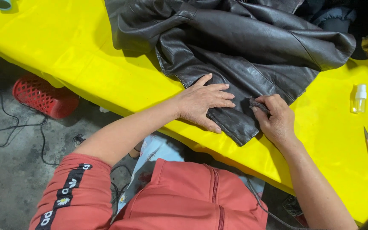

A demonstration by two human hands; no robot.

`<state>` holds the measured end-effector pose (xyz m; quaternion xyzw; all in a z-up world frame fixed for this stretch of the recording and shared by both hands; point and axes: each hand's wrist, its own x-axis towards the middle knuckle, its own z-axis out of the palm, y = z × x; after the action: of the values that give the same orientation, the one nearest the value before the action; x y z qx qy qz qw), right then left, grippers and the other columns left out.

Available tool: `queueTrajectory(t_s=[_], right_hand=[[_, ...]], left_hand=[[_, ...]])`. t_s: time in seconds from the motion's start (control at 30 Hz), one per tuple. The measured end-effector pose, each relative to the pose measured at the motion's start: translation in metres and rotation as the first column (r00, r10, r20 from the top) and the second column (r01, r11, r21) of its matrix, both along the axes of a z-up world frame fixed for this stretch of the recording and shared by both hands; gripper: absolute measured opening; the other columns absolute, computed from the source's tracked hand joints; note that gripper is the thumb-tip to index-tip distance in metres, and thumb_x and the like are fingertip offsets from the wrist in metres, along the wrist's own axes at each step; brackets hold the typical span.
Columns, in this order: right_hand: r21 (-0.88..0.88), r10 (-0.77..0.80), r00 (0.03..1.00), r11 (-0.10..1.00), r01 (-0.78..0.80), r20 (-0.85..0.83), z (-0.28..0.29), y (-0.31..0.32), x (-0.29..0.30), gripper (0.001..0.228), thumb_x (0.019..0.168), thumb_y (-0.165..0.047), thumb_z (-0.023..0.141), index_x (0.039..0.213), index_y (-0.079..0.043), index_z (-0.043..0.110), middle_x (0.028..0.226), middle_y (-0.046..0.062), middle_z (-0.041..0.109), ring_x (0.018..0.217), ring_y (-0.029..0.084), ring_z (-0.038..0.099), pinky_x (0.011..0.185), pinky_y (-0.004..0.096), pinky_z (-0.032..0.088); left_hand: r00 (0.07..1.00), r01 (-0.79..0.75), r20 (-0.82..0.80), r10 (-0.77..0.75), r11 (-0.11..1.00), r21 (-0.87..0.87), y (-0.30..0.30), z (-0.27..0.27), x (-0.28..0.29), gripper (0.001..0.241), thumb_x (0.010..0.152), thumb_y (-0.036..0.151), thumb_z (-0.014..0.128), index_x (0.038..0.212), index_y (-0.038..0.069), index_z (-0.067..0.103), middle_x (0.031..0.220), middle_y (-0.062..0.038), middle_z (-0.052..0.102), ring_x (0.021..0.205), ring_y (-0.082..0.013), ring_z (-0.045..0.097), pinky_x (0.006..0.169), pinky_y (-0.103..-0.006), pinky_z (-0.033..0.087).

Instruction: The person is repairing a leather jacket by applying a repair compound to the seams, drying it with a hairdryer, and smoothing the surface.

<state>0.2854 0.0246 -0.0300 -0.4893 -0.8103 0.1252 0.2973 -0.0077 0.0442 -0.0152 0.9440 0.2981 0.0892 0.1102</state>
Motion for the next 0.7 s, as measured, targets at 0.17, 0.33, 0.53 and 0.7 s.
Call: queueTrajectory(t_s=[0.17, 0.33, 0.53, 0.7], right_hand=[[0.001, -0.008, 1.000, 1.000, 0.008, -0.007, 0.0041, -0.0055, -0.0052, 0.023, 0.092, -0.008, 0.077, 0.114, -0.003, 0.071, 0.096, 0.020, 0.064, 0.096, 0.039, 0.067, 0.085, 0.047, 0.055], [0.001, -0.009, 1.000, 1.000, 0.009, -0.016, 0.0057, -0.0067, -0.0053, 0.023, 0.092, -0.007, 0.076, 0.114, -0.003, 0.071, 0.097, 0.021, 0.065, 0.097, 0.040, 0.067, 0.086, 0.048, 0.055], [-0.034, -0.021, 0.999, 0.999, 0.020, -0.028, 0.0091, -0.0088, -0.0086, 0.023, 0.093, -0.004, 0.075, 0.115, -0.001, 0.071, 0.098, 0.023, 0.065, 0.099, 0.040, 0.067, 0.089, 0.047, 0.055], [-0.052, -0.036, 0.999, 0.998, 0.035, -0.023, 0.0103, -0.0096, -0.0095, 0.023, 0.094, -0.004, 0.075, 0.116, -0.002, 0.072, 0.100, 0.022, 0.065, 0.100, 0.038, 0.067, 0.091, 0.045, 0.055]], left_hand=[[1.000, 0.011, 0.025, -0.011, 1.000, -0.026, 0.0004, 0.0007, -0.0001, 0.090, 0.078, 0.085, 0.059, 0.145, 0.026, 0.057, 0.153, -0.003, 0.055, 0.151, -0.0263, 0.035, 0.123, -0.0623, 0.007], [0.999, 0.016, 0.036, -0.016, 1.000, -0.021, 0.0003, -0.0004, 0.0005, 0.090, 0.078, 0.085, 0.059, 0.144, 0.024, 0.058, 0.152, -0.004, 0.055, 0.151, -0.0267, 0.036, 0.123, -0.0619, 0.008], [0.998, 0.009, 0.055, -0.007, 0.999, -0.038, -0.0002, -0.0017, -0.0006, 0.091, 0.077, 0.086, 0.060, 0.144, 0.025, 0.059, 0.152, -0.005, 0.056, 0.151, -0.0271, 0.036, 0.123, -0.0618, 0.006], [0.998, 0.005, 0.057, -0.003, 0.999, -0.037, -0.0005, -0.0008, -0.0001, 0.091, 0.077, 0.086, 0.060, 0.144, 0.025, 0.059, 0.152, -0.005, 0.056, 0.151, -0.0270, 0.036, 0.123, -0.0621, 0.006]])
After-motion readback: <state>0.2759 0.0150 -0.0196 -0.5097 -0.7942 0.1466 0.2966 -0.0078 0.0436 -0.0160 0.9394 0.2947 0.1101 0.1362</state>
